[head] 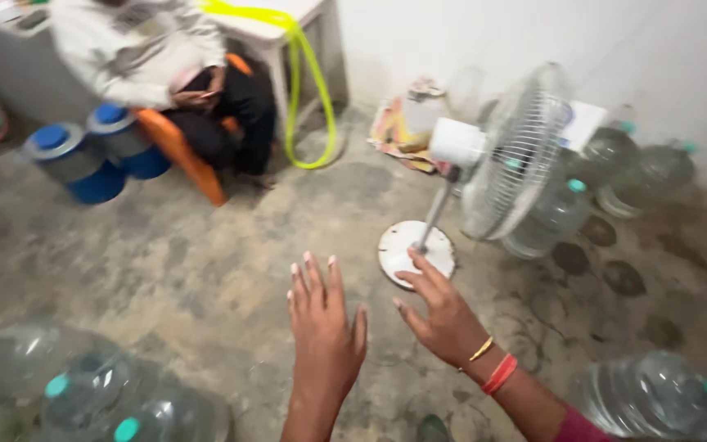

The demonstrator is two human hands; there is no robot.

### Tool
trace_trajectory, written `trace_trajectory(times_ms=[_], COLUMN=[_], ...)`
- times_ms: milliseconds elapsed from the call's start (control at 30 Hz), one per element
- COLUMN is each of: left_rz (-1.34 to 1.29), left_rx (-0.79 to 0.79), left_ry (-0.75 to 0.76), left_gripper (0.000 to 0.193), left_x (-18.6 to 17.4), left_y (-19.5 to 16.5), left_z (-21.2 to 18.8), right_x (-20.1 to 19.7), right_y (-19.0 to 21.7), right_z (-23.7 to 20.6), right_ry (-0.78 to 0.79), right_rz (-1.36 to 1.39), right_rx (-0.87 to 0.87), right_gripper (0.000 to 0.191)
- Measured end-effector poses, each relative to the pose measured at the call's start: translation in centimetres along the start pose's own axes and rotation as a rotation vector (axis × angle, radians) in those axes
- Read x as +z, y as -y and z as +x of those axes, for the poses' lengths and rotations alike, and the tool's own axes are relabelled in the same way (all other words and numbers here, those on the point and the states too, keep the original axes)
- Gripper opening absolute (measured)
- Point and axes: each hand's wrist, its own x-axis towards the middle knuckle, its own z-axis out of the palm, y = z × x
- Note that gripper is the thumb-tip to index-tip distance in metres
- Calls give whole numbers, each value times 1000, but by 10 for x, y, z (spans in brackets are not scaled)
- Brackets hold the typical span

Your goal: The person repeatedly picks up large clear water jugs with teal caps from the floor, rolls them short distances, and places them back down among other jugs. The person also briefly touches a wall switchboard. The task involves handling multiple jugs one at a time without using tools.

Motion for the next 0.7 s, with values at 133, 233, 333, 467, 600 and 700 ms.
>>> trace_trajectory(times_ms=[133, 233, 333, 467, 600, 700], left_rz=[-93, -130, -151, -146, -162, -170], left_rx=[155, 274, 352, 458, 563, 592], left_ry=[79, 84, 112, 215, 250, 310], left_gripper=[81, 80, 81, 80, 82, 81], left_x=[64, 113, 158, 210, 251, 282], left_y=[-90, -157, -210, -264, -310, -340], left_z=[35, 55, 69, 82, 86, 85], right_x=[-79, -130, -168, -212, -250, -269], right_y=[-65, -103, -139, -180, -207, -220], right_z=[-35, -62, -81, -108, -146, -173], right_ry=[-124, -195, -286, -352, -459, -496], right_rz=[-55, -69, -138, -198, -235, -248], right_rx=[133, 234, 225, 391, 472, 565], right_gripper=[43, 46, 54, 57, 58, 58])
